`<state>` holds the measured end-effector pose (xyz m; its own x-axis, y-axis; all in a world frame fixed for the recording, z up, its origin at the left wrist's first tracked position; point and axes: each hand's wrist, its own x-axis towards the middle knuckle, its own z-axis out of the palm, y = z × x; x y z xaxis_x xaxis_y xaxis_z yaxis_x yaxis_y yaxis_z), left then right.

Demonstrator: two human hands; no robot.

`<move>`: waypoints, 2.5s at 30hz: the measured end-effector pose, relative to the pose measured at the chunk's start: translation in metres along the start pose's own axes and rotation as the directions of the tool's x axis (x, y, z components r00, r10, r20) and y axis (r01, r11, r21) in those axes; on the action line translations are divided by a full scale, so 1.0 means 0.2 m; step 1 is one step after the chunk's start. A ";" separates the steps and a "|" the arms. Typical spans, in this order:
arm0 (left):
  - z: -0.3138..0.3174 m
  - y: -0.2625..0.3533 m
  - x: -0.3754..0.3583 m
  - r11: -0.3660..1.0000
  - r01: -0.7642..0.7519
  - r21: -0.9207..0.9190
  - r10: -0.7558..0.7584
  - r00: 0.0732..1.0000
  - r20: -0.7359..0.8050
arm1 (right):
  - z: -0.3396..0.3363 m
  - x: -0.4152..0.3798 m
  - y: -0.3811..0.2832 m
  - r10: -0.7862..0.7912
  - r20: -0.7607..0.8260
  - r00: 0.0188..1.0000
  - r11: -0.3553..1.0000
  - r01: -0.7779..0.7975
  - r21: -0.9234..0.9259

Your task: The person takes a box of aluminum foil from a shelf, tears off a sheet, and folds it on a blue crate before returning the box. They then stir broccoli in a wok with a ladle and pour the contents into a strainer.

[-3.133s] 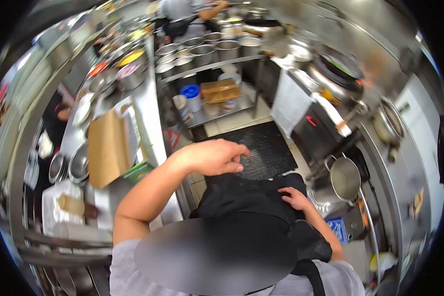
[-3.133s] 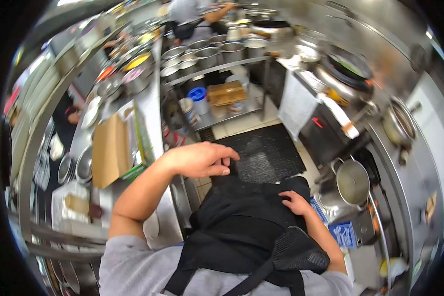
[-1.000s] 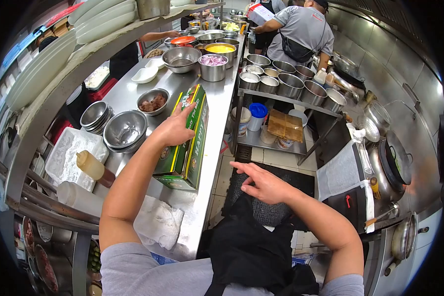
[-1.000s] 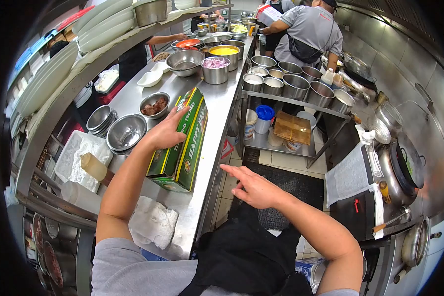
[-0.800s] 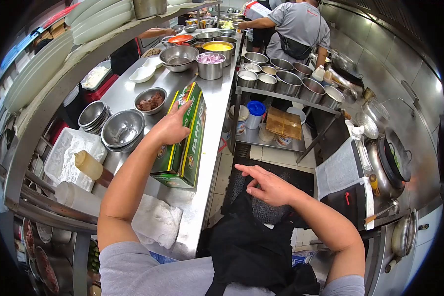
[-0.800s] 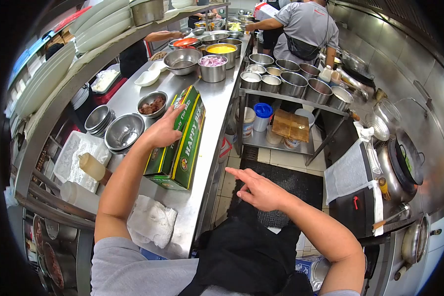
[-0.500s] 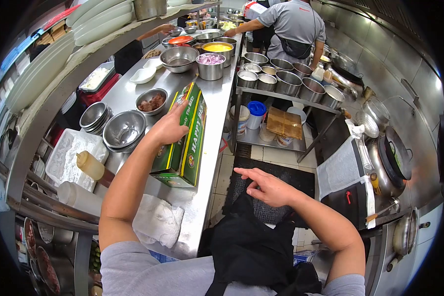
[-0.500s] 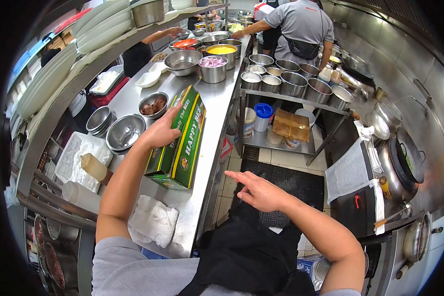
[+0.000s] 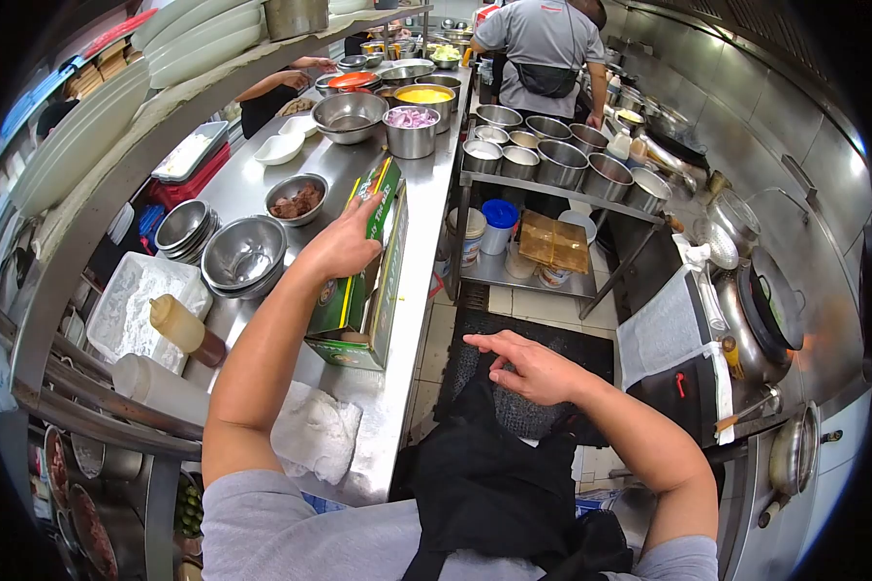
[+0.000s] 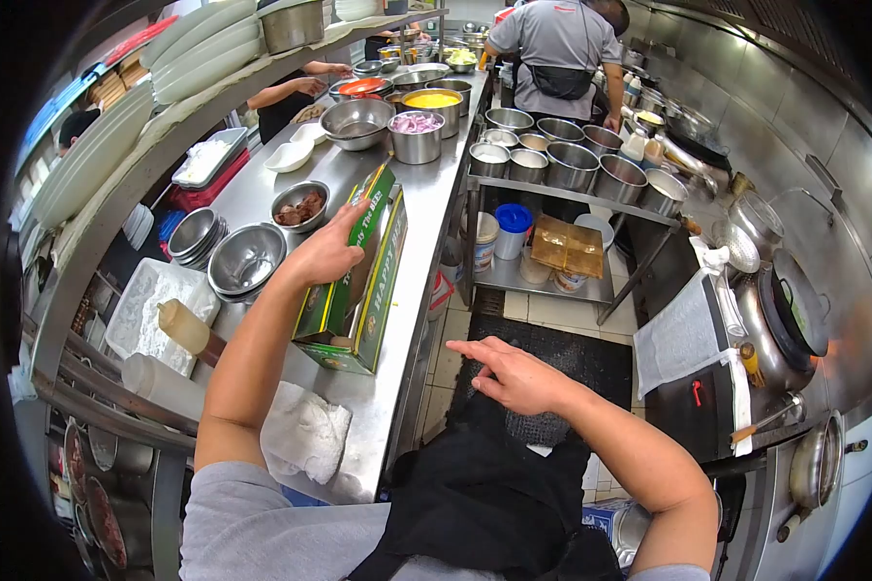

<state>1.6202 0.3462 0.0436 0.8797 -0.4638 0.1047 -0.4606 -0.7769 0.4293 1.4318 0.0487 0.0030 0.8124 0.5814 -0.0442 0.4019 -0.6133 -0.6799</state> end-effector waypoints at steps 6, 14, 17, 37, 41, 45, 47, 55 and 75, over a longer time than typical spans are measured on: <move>0.04 0.03 -0.02 0.993 0.077 0.092 -0.081 0.996 0.042 | 0.05 -0.03 -0.02 -0.018 -0.002 1.000 1.000 0.018 -0.002; 0.10 0.08 -0.02 0.978 0.097 0.187 -0.105 0.994 0.031 | -0.03 -0.08 0.09 0.009 0.038 0.999 1.000 -0.010 0.021; 0.10 0.16 -0.04 0.958 0.177 0.224 -0.192 0.980 0.047 | -0.14 -0.04 0.24 0.017 0.062 0.998 0.999 -0.019 0.034; 0.02 0.15 -0.04 0.913 0.391 -0.115 -0.395 0.919 -0.008 | -1.19 0.91 0.40 -0.146 0.141 0.979 0.983 0.128 0.133; -0.01 0.12 -0.03 0.875 0.457 -0.161 -0.460 0.888 0.018 | -1.02 1.44 0.30 -0.410 0.257 0.875 0.851 0.468 -0.238; -0.01 0.11 -0.05 0.834 0.500 -0.231 -0.503 0.863 0.050 | -0.89 1.89 0.28 -0.541 0.503 0.674 0.655 0.713 -0.252; 0.01 0.10 -0.07 0.859 0.429 -0.280 -0.449 0.894 -0.008 | -0.89 1.97 0.25 -0.509 0.600 0.617 0.633 0.741 -0.225; -0.05 0.21 -0.30 0.646 0.715 -0.267 -0.706 0.693 0.144 | -0.92 2.02 0.19 -0.537 0.660 0.526 0.465 0.837 -0.288; 0.17 0.49 -0.30 0.350 0.929 -0.123 -0.937 0.344 -0.063 | -0.85 2.09 0.46 -0.777 0.515 0.362 0.426 0.905 0.007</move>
<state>1.5185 0.2831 0.0489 0.7418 0.5949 -0.3097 0.6705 -0.6498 0.3579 1.8800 0.1440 0.0456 -0.2359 0.9624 0.1350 0.9032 0.2684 -0.3350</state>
